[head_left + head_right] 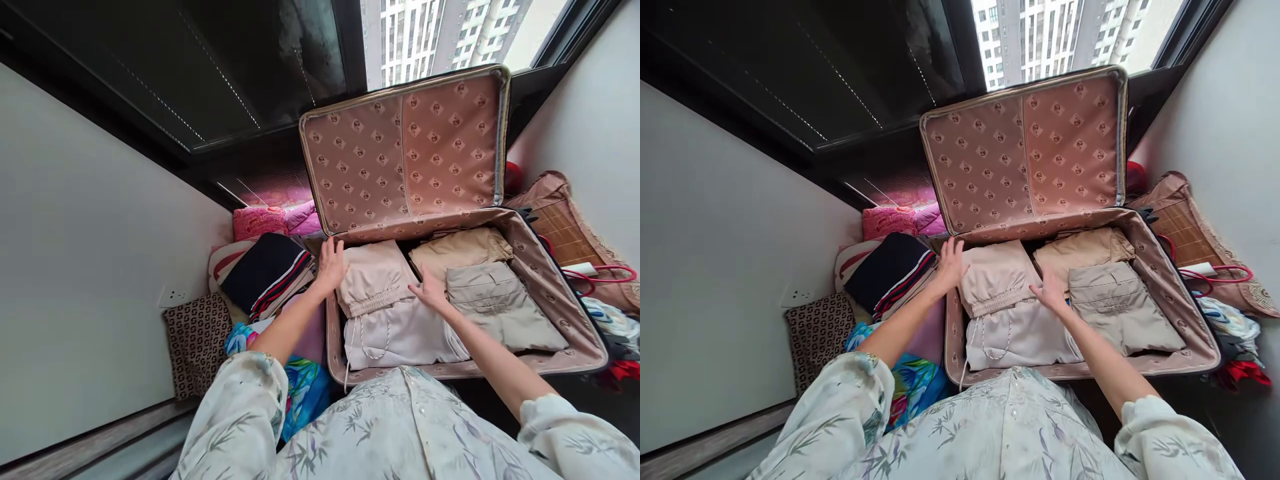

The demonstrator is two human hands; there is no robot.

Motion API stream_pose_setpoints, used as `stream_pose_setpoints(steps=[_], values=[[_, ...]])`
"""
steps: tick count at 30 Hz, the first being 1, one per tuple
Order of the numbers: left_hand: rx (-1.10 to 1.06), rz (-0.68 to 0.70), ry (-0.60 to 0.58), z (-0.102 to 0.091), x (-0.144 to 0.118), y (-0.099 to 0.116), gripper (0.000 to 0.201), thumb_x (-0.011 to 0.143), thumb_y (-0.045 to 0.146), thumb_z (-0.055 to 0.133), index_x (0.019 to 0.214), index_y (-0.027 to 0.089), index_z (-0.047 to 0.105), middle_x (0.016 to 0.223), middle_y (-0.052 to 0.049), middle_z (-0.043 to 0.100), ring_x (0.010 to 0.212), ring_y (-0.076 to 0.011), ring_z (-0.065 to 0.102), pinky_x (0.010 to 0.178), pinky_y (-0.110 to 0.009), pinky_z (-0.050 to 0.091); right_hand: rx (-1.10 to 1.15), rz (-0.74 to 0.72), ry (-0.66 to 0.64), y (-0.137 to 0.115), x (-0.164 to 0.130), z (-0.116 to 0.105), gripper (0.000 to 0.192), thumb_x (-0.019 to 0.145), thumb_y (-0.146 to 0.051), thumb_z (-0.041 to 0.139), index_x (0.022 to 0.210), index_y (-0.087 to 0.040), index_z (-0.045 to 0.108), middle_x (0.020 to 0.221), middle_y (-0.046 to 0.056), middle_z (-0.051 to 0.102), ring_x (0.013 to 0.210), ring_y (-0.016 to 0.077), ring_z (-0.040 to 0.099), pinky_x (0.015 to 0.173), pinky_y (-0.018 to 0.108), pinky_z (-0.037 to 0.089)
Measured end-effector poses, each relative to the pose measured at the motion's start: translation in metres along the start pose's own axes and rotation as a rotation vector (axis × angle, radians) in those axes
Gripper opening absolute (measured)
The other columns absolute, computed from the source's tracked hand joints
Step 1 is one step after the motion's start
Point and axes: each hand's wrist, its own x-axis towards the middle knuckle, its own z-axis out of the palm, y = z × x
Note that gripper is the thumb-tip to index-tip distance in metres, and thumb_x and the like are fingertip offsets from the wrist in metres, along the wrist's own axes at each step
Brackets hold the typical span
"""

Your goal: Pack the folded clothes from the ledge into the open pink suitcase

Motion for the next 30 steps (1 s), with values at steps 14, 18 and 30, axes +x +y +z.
stream_pose_setpoints(steps=[14,18,30], values=[[0.072,0.026,-0.651,0.138,-0.058,-0.001,0.111,0.082,0.029,0.082,0.169,0.038,0.013,0.175,-0.016,-0.015,0.157,-0.0503,-0.017,0.116,-0.081,0.018,-0.295,-0.195,-0.459,-0.021,-0.019,0.078,0.068,0.101,-0.056,0.047,0.165,-0.035,0.034,0.173,0.017,0.023,0.156,0.0462,0.019,0.113,0.077,0.025],[0.03,0.005,-0.714,0.128,-0.056,0.01,0.119,0.076,0.029,0.087,0.169,0.037,0.014,0.175,-0.016,-0.015,0.156,-0.0528,-0.018,0.114,-0.084,0.015,-0.329,-0.233,-0.444,-0.021,-0.014,0.078,0.069,0.101,-0.057,0.042,0.164,-0.03,0.034,0.171,0.021,0.026,0.154,0.0487,0.022,0.107,0.08,0.03],[-0.463,-0.794,0.348,-0.05,-0.064,-0.191,0.043,0.095,0.019,0.066,0.135,0.01,0.057,0.135,-0.019,0.064,0.134,-0.0307,0.055,0.111,-0.041,0.041,-0.256,-0.224,-0.015,0.029,-0.104,0.033,0.061,0.101,-0.056,0.036,0.148,-0.021,0.052,0.15,0.022,0.053,0.134,0.0429,0.052,0.099,0.065,0.048]])
